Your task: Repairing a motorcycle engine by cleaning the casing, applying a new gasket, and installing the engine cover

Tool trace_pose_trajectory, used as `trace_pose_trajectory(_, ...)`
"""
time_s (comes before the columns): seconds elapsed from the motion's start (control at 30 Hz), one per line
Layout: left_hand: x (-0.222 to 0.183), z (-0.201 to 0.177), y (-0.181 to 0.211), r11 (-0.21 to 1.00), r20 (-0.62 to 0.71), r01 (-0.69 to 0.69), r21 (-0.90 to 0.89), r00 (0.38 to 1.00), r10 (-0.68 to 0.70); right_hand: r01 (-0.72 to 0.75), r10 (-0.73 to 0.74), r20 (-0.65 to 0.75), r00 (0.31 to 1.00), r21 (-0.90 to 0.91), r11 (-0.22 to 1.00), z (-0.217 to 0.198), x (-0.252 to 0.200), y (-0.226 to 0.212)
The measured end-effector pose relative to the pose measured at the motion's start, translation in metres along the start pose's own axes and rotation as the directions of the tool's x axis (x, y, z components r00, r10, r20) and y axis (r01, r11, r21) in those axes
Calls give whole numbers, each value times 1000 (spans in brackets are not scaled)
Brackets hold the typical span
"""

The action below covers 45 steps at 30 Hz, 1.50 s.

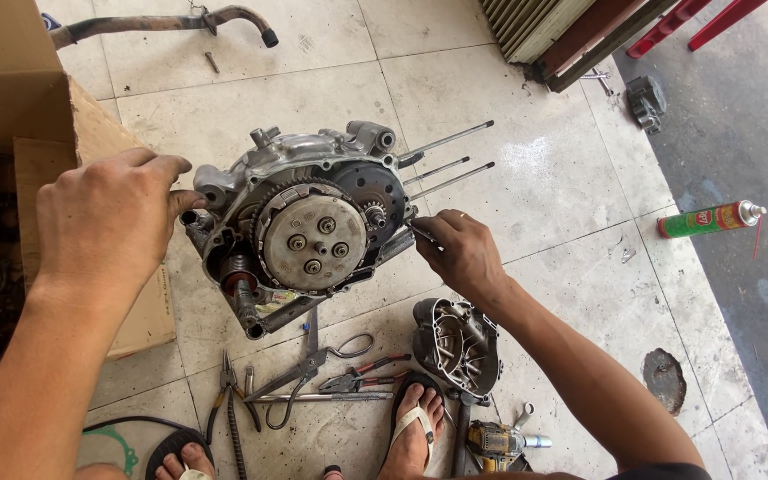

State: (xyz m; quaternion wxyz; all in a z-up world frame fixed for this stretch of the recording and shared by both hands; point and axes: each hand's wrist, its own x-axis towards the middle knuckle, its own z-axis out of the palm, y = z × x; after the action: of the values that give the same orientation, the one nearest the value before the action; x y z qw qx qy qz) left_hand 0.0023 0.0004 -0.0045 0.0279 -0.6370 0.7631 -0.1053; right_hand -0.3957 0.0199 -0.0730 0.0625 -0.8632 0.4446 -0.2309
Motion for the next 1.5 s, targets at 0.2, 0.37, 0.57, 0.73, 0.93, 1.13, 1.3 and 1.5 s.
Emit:
trace_pose_trajectory(0.2,0,4,-1,1000,-6,0,17,1000,0,34,-34,1,999,-42,999,4,1,-1)
trace_pose_trajectory(0.37,-1,0,0,1000,-4,7,28,1000,-6,35,-33,25,999,-73,997,4,5,-1)
trace_pose_trajectory(0.57,-3,11,-5,994,51,-17,107,999,11,23,-19,77,997,-61,998,-3,13,-8)
trace_pose_trajectory(0.73,-8,0,-1,975,-20,-5,221,1000,10,32,-27,53,998,-86,996,0,11,-8)
trace_pose_trajectory(0.93,-4,8,-5,996,-46,-15,89,999,19,99,-104,-35,994,-130,987,21,-12,4)
trace_pose_trajectory(1.13,0,8,-3,999,-68,-8,52,998,11,98,-102,-21,995,-148,984,16,-11,-3)
trace_pose_trajectory(1.3,3,14,-5,1000,-59,-21,22,998,22,92,-96,-16,995,-152,984,21,-16,-4)
trace_pose_trajectory(1.5,2,11,-2,1000,-77,-22,18,997,24,126,-132,-29,991,-156,980,27,-15,-4)
